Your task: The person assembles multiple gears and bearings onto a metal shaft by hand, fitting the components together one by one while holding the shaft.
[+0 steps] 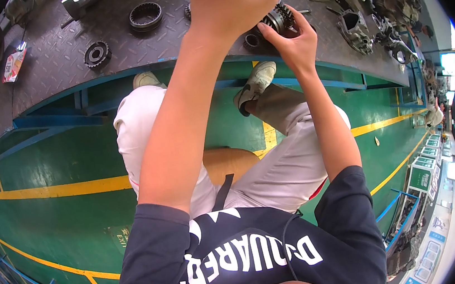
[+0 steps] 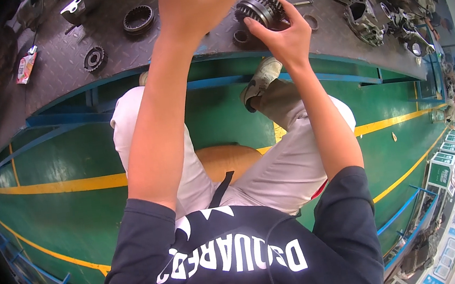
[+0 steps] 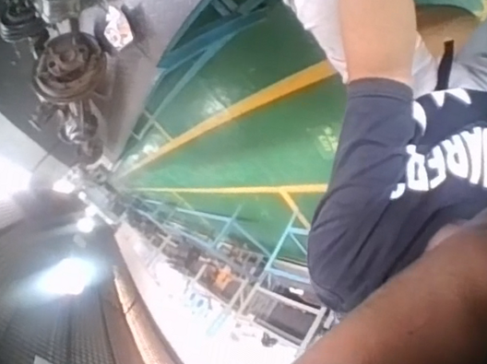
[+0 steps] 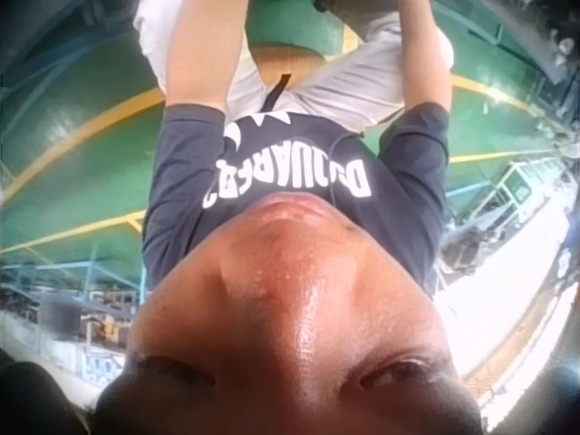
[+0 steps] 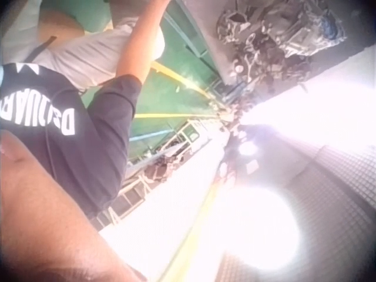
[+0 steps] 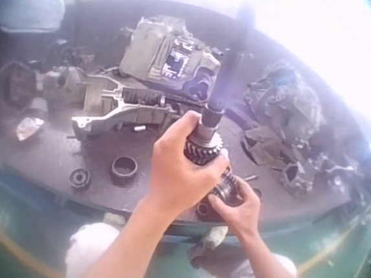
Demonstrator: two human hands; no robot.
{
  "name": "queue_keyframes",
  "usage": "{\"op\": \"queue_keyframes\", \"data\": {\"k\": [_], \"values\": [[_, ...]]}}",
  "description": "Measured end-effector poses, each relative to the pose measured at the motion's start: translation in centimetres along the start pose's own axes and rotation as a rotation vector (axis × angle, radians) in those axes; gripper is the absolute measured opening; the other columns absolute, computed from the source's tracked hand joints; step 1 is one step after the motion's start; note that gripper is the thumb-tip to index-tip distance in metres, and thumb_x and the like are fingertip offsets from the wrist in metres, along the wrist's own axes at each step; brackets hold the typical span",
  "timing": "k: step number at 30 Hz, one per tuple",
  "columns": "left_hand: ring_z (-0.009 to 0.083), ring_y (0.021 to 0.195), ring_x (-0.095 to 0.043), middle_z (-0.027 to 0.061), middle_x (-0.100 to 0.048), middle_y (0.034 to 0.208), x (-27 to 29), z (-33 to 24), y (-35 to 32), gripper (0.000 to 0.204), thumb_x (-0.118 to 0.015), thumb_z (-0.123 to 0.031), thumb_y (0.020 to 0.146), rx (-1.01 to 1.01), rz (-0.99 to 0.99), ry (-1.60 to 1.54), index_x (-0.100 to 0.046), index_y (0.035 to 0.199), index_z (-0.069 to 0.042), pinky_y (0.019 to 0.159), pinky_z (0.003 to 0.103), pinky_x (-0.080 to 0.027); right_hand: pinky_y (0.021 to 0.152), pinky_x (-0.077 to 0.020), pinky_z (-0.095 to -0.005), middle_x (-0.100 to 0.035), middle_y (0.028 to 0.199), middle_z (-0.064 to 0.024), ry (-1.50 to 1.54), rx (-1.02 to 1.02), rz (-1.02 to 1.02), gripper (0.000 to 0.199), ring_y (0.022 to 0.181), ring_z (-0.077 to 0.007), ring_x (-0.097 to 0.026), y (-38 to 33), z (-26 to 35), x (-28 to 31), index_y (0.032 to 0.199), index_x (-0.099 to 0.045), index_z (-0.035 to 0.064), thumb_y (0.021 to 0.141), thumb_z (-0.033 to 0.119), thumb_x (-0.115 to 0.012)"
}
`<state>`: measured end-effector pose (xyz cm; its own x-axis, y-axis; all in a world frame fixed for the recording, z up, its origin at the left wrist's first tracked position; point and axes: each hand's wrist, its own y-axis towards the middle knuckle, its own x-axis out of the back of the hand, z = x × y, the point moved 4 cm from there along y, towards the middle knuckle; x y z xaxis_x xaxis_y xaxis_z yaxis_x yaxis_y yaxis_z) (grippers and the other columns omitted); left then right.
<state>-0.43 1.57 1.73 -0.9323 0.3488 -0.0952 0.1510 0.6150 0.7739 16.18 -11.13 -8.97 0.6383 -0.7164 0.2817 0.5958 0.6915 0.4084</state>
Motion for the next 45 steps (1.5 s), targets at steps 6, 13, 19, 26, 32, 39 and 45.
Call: {"op": "queue_keyframes", "data": {"k": [6, 13, 19, 26, 32, 39, 45], "values": [[0.0255, 0.08, -0.069, 0.0125, -0.068, 0.087, 0.3, -0.1, -0.2, 0.032, -0.082, -0.01, 0.076, 0.048, 0.025, 0.024, -0.065, 0.101, -0.002, 0.076, 0.037, -0.056, 0.089, -0.0594, -0.029, -0.078, 0.11, -0.0115, -0.08, -0.021, 0.004, 0.069, 0.096, -0.014, -0.074, 0.3, 0.3, -0.1, 0.13, -0.067, -0.0086, 0.076, 0.024, -0.096], [0.0244, 0.079, -0.068, 0.0112, -0.066, 0.086, 0.3, -0.3, -0.1, 0.03, -0.082, -0.011, 0.077, 0.043, 0.014, 0.03, -0.064, 0.1, -0.003, 0.076, 0.036, -0.055, 0.087, -0.0595, -0.0297, -0.079, 0.108, -0.0126, -0.077, -0.101, 0.006, 0.069, 0.093, -0.0147, -0.074, 1.3, -0.1, 0.2, 0.129, -0.07, -0.0057, 0.077, 0.032, -0.095], [0.0241, 0.077, -0.066, 0.01, -0.064, 0.084, 0.5, -0.6, -0.1, 0.027, -0.081, -0.011, 0.079, 0.058, 0.025, 0.028, -0.062, 0.098, -0.004, 0.074, 0.037, -0.054, 0.088, -0.0599, -0.0309, -0.079, 0.107, -0.0128, -0.182, -0.262, 0.119, 0.075, 0.093, -0.0181, -0.076, 2.9, -0.3, 0.3, 0.13, -0.07, -0.0038, 0.075, 0.041, -0.094], [0.0224, 0.075, -0.065, 0.0091, -0.063, 0.082, 0.9, -1.3, 0.1, 0.027, -0.081, -0.01, 0.079, 0.118, 0.029, 0.036, -0.062, 0.097, -0.004, 0.072, 0.036, -0.053, 0.09, -0.0603, -0.0338, -0.079, 0.106, -0.0149, -0.361, -0.025, 0.138, 0.08, 0.096, -0.0201, -0.077, 1.5, 2.5, -0.8, 0.133, -0.068, -0.0031, 0.071, 0.04, -0.096], [0.0221, 0.075, -0.065, 0.0087, -0.063, 0.082, 0.9, -1.1, -0.1, 0.028, -0.082, -0.01, 0.078, 0.109, 0.024, 0.009, -0.062, 0.097, -0.004, 0.071, 0.036, -0.053, 0.09, -0.0606, -0.0357, -0.079, 0.106, -0.0174, -0.422, 0.008, 0.136, 0.076, 0.096, -0.0246, -0.078, 0.9, 3.7, -1.8, 0.134, -0.067, 0.0008, 0.072, 0.036, -0.095], [0.021, 0.077, -0.067, 0.0088, -0.066, 0.083, 1.1, -1.0, -0.1, 0.029, -0.083, -0.009, 0.077, 0.1, 0.007, 0.005, -0.064, 0.099, -0.003, 0.073, 0.035, -0.054, 0.096, -0.058, -0.0416, -0.075, 0.115, -0.0183, -0.474, 0.138, 0.154, 0.072, 0.104, -0.0323, -0.075, 0.4, 4.5, -2.7, 0.133, -0.064, 0.0032, 0.074, 0.032, -0.092], [0.019, 0.079, -0.069, 0.0085, -0.069, 0.086, 1.2, -0.9, -0.2, 0.031, -0.083, -0.011, 0.079, 0.148, 0.002, -0.019, -0.067, 0.104, -0.003, 0.076, 0.034, -0.056, 0.095, -0.0578, -0.0446, -0.069, 0.122, -0.0197, -0.558, 0.219, 0.067, 0.069, 0.107, -0.0387, -0.071, -0.7, 5.3, -4.1, 0.133, -0.063, 0.0031, 0.073, 0.025, -0.09]]}}
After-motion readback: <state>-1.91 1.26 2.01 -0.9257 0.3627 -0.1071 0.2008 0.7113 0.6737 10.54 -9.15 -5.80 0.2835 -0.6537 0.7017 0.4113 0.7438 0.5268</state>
